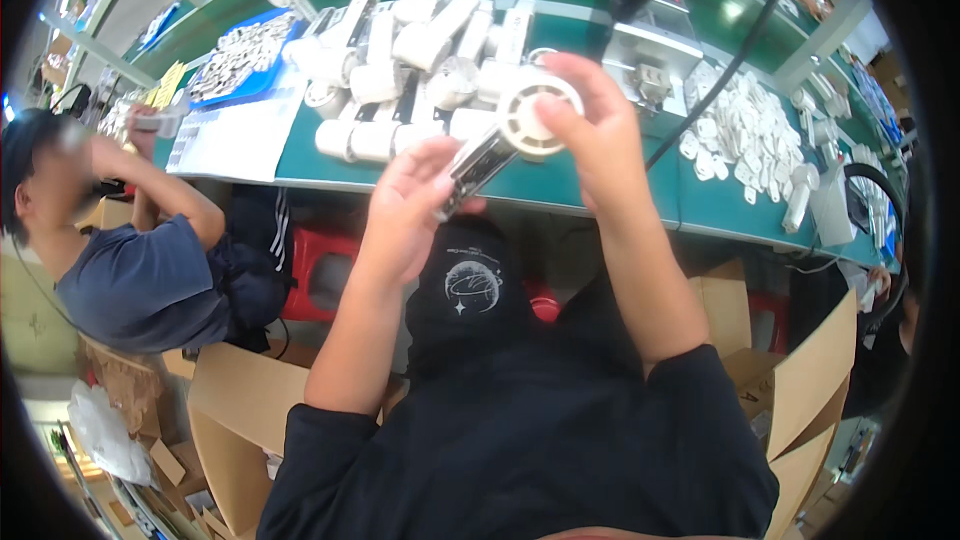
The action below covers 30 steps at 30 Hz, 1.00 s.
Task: The person assembles portable fans by attaching bottom covers onto the fan bodies, securing them with an electric screwdriver, testing the fans, and placing the assembled fans into a cardboard box.
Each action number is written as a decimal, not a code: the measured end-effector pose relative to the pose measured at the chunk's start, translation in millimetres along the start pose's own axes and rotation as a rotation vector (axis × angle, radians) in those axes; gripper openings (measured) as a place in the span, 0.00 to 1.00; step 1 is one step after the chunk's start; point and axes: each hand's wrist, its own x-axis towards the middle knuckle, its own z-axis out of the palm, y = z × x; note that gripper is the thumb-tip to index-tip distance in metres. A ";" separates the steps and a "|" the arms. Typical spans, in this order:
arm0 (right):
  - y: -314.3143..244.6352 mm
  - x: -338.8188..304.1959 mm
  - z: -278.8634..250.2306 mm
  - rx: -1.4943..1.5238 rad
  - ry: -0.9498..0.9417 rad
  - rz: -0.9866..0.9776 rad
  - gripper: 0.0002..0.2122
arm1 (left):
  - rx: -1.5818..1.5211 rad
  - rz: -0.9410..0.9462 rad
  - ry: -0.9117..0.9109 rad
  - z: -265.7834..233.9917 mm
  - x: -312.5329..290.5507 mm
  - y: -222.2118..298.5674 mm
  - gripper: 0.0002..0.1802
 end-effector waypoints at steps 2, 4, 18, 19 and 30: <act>1.8 4.2 -6.0 -0.104 -0.170 0.127 0.18 | 0.172 -0.157 -0.175 -6.1 -2.9 -7.9 0.33; 10.7 -2.4 -10.5 -0.200 -0.238 0.179 0.17 | 0.177 -0.280 -0.342 3.8 -1.1 -15.1 0.37; 50.4 -35.0 9.9 -0.312 -0.604 0.155 0.42 | 0.607 0.129 0.043 -23.4 -15.8 4.8 0.35; 49.3 -38.1 19.2 -0.276 -0.699 0.338 0.42 | 0.536 0.152 0.019 -25.2 -18.3 9.6 0.39; 55.3 -72.3 17.8 -0.127 -0.539 0.485 0.29 | 1.233 0.559 -0.192 -21.3 -20.3 30.2 0.33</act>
